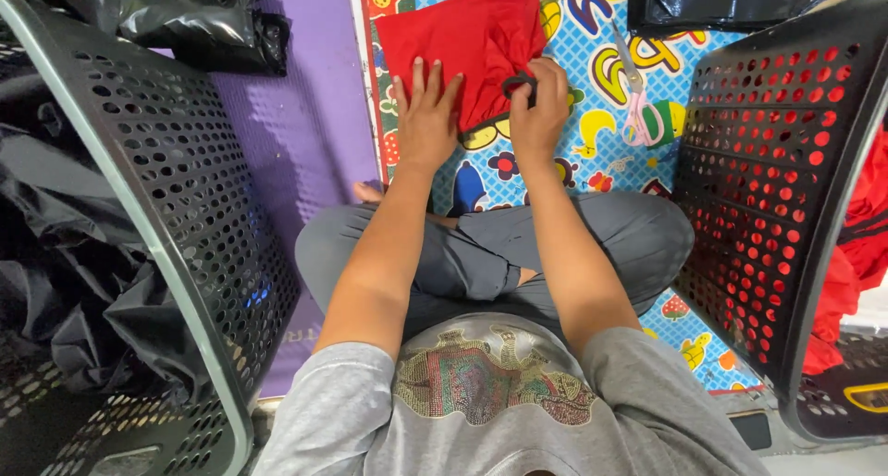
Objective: The person folds a red garment, cuts a small piece of its black elastic band with scissors, and then folds the garment into a compact square. They place the folded item into a clear plastic bag and then into a black plastic bag.
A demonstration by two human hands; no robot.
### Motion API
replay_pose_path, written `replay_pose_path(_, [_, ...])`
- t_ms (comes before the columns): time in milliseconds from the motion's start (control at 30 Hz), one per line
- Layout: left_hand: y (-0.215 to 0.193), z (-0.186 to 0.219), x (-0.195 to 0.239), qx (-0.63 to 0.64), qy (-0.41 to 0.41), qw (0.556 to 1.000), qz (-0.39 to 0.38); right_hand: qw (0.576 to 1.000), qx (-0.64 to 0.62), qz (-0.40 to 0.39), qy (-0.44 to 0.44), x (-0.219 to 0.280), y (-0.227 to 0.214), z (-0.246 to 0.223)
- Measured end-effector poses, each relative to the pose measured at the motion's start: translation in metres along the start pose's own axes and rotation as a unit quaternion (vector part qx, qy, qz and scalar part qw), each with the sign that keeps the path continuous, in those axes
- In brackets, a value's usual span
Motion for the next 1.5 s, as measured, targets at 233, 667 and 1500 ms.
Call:
replay_pose_path(233, [0.009,0.032,-0.014,0.149,0.156,0.976,-0.004,0.992,-0.040,-0.012,0.120,0.016,-0.002,0.026])
replay_pose_path(667, [0.029,0.048,-0.023,-0.032,0.048,0.971,-0.231,0.974,0.043,0.019,0.222,0.002,0.005,0.055])
replay_pose_path(1500, [0.025,-0.030,-0.001,0.309,-0.330,0.881,0.138,0.948,0.120,-0.171,-0.242,0.040,0.037,-0.024])
Point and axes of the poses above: each hand's wrist, its own x-axis away from the middle knuckle, its own y-axis out of the palm, z = x × y, the point moved 1 cm from there along -x, towards the middle knuckle, and after that the axes turned 9 degrees about x, right-handed, at the moved point
